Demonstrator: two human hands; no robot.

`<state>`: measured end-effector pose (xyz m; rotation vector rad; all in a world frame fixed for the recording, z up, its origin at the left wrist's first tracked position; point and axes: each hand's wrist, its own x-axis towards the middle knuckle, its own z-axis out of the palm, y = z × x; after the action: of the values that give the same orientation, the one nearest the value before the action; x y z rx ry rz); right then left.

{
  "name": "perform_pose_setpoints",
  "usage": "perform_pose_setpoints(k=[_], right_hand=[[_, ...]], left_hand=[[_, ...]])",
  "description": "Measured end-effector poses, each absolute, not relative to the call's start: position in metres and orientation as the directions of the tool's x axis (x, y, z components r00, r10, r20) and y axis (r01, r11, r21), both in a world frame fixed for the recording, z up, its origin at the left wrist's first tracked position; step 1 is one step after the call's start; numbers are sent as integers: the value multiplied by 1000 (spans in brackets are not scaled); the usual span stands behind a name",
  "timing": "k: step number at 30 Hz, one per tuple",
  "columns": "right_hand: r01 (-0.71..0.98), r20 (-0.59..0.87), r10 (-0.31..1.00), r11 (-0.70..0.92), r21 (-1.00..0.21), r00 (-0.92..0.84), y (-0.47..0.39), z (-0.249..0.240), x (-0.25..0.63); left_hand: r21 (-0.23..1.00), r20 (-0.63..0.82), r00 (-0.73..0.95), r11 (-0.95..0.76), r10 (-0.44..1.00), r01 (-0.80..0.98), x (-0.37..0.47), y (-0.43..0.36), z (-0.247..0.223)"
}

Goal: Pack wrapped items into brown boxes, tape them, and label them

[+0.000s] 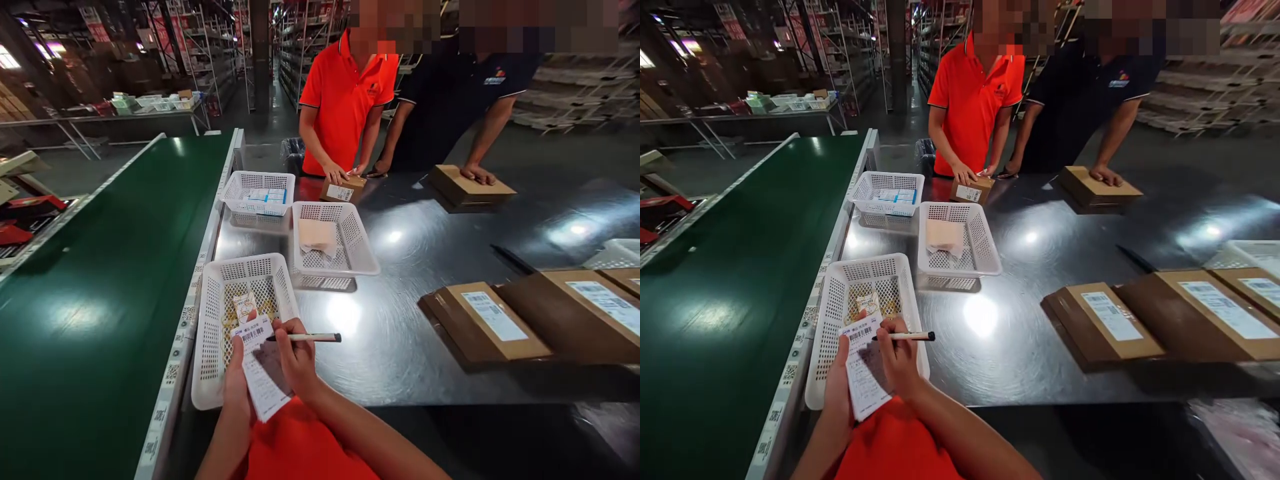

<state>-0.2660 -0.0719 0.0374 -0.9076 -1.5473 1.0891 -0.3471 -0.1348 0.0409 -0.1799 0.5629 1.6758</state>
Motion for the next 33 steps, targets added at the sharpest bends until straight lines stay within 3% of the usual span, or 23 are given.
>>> perform_pose_setpoints(k=[5, 9, 16, 24, 33], right_hand=[[-46, 360, 907, 359, -932, -216, -70, 34, -262], [36, 408, 872, 433, -901, -270, -72, 30, -258], [45, 224, 945, 241, -970, -238, -72, 30, -263], [154, 430, 842, 496, -854, -326, -67, 35, -265], [194, 400, 858, 473, -859, -321, -69, 36, -262]], left_hand=[[269, -501, -195, -62, 843, -961, -346, -132, 50], [243, -538, -184, -58, 823, -968, -347, -132, 54], [236, -559, -191, -66, 807, -970, -345, -134, 57], [226, -514, -170, -59, 840, -972, -345, -138, 48], [226, -595, -185, -57, 783, -972, -342, -137, 59]])
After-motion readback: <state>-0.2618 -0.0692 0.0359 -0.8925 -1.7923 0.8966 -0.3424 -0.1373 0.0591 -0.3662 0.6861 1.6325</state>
